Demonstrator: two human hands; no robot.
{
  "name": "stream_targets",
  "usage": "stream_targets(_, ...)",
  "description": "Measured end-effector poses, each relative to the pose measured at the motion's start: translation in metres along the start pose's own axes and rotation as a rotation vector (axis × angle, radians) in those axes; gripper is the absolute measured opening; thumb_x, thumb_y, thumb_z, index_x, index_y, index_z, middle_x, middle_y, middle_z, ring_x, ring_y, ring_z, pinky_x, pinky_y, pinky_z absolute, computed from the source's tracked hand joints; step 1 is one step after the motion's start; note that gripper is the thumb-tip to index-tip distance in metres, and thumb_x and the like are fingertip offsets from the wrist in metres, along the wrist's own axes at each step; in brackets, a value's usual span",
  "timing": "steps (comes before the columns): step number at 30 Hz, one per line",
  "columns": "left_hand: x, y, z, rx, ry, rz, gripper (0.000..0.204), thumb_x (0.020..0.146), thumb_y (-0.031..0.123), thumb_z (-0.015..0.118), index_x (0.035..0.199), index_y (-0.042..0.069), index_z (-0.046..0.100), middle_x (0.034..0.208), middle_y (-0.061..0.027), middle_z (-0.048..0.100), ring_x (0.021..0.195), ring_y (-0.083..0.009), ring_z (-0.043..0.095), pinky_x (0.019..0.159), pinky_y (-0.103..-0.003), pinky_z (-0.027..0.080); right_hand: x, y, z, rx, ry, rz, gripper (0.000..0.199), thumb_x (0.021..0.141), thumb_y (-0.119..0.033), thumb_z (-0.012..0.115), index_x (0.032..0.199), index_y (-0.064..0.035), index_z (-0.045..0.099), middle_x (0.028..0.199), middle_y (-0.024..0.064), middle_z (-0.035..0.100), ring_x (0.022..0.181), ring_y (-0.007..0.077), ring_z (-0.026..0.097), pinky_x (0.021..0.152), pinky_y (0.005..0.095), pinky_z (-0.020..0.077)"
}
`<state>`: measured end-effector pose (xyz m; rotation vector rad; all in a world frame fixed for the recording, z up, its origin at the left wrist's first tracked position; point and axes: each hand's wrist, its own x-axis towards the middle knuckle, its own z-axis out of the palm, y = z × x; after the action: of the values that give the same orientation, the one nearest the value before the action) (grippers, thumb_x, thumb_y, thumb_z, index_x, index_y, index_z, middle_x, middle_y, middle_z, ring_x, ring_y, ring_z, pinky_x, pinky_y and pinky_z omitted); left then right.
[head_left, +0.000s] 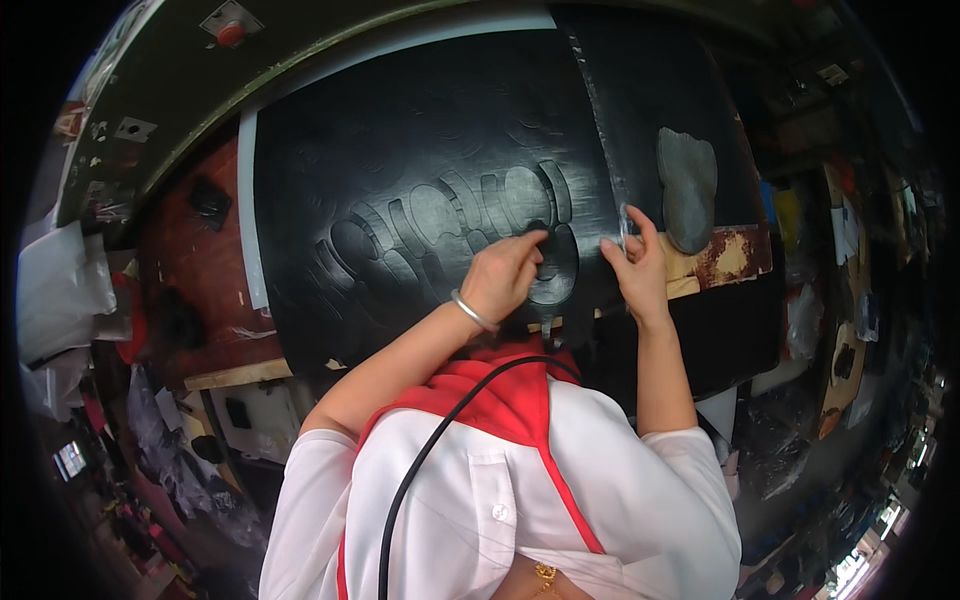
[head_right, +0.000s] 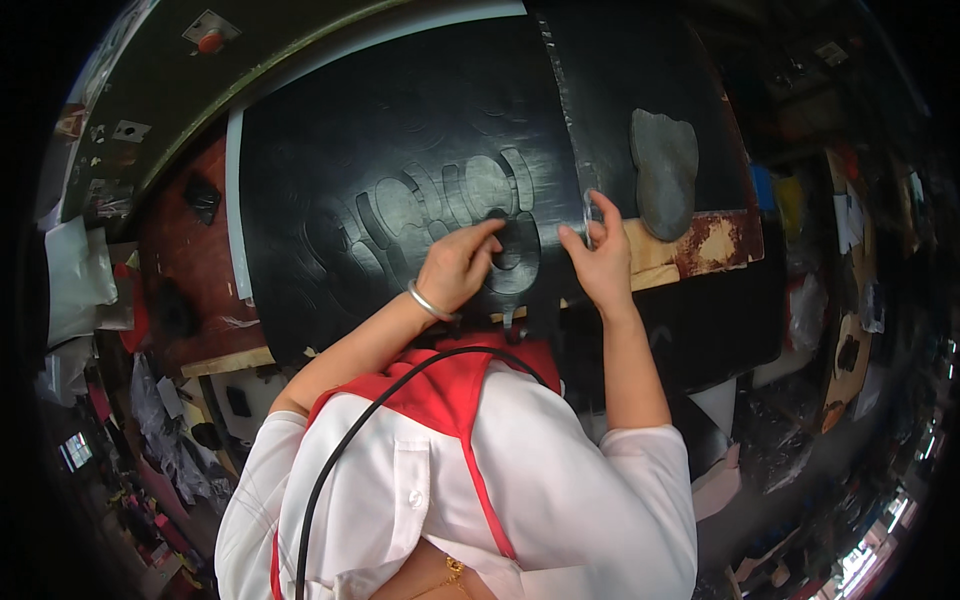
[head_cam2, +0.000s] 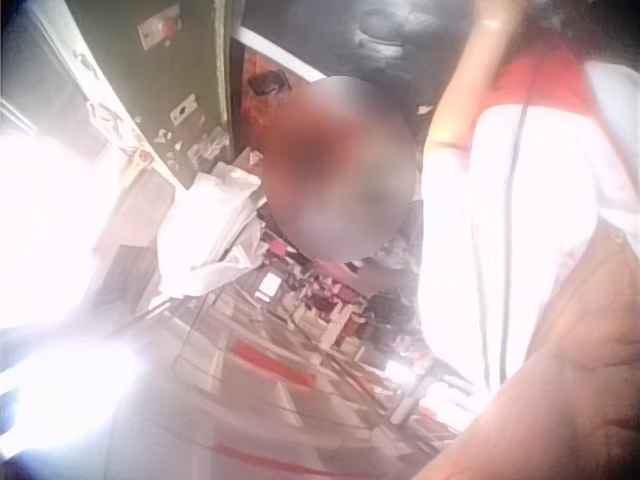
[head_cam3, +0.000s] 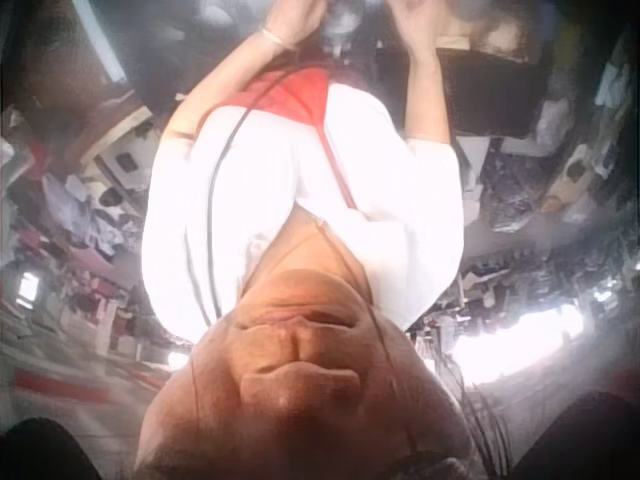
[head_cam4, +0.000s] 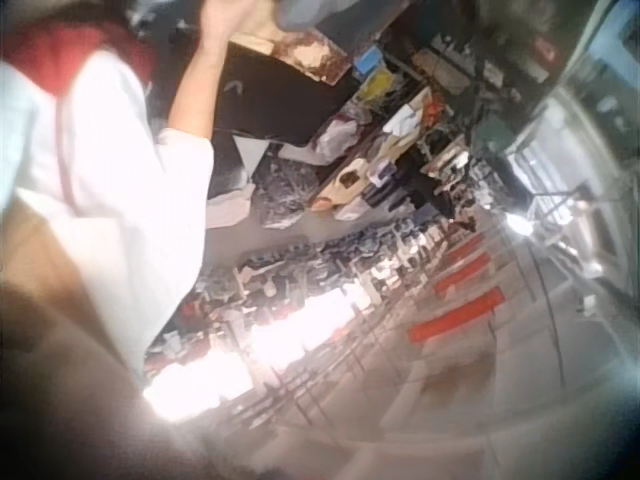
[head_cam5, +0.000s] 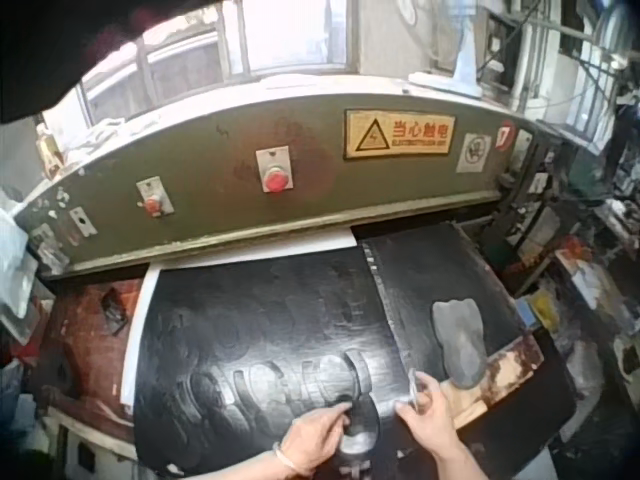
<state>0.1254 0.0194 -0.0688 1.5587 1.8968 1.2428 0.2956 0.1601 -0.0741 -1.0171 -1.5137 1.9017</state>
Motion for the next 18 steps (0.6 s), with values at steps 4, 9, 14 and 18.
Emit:
stream_targets(4,-0.008,0.011,0.013,0.18,-0.104,0.136,0.057,0.075,0.027,0.076,0.121,0.0,0.055,0.091,-0.0103,0.06,0.085,-0.0293,0.057,0.073,-0.039,0.045,0.001,-0.003,0.004,0.003,-0.03,0.091,0.071,0.084,-0.004,0.071,0.143,-0.0033,0.031,0.117,0.0131,0.059,0.106,0.0171,0.057,0.087,0.0267,0.0482)
stream_targets(9,-0.013,0.007,0.014,0.226,-0.087,0.187,0.052,0.075,0.022,0.073,0.119,0.0,0.055,0.095,-0.0126,0.055,0.088,-0.0301,0.053,0.077,-0.039,0.046,0.01,0.001,-0.003,-0.103,-0.16,-0.008,0.084,0.079,-0.002,0.072,0.149,-0.0056,0.026,0.144,0.017,0.04,0.13,0.0218,0.043,0.107,0.0338,0.0354)
stream_targets(14,-0.025,0.004,0.009,0.055,-0.102,0.147,0.073,0.077,0.028,0.076,0.13,-0.006,0.042,0.105,-0.0209,0.061,0.094,-0.0377,0.059,0.085,-0.041,0.049,0.012,0.004,0.001,0.816,-0.896,0.06,0.07,0.087,-0.014,0.062,0.148,-0.0075,0.028,0.138,0.0281,0.046,0.129,0.0356,0.048,0.109,0.0521,0.0373)
stream_targets(18,-0.024,0.006,-0.003,-0.109,-0.135,-0.091,0.064,0.078,0.021,0.075,0.131,-0.002,0.047,0.105,-0.0209,0.064,0.097,-0.0354,0.063,0.083,-0.04,0.051,0.004,-0.011,0.016,0.557,-0.455,0.118,0.048,0.091,-0.012,0.06,0.135,-0.003,0.043,0.118,0.0246,0.062,0.108,0.0314,0.063,0.095,0.0439,0.051)
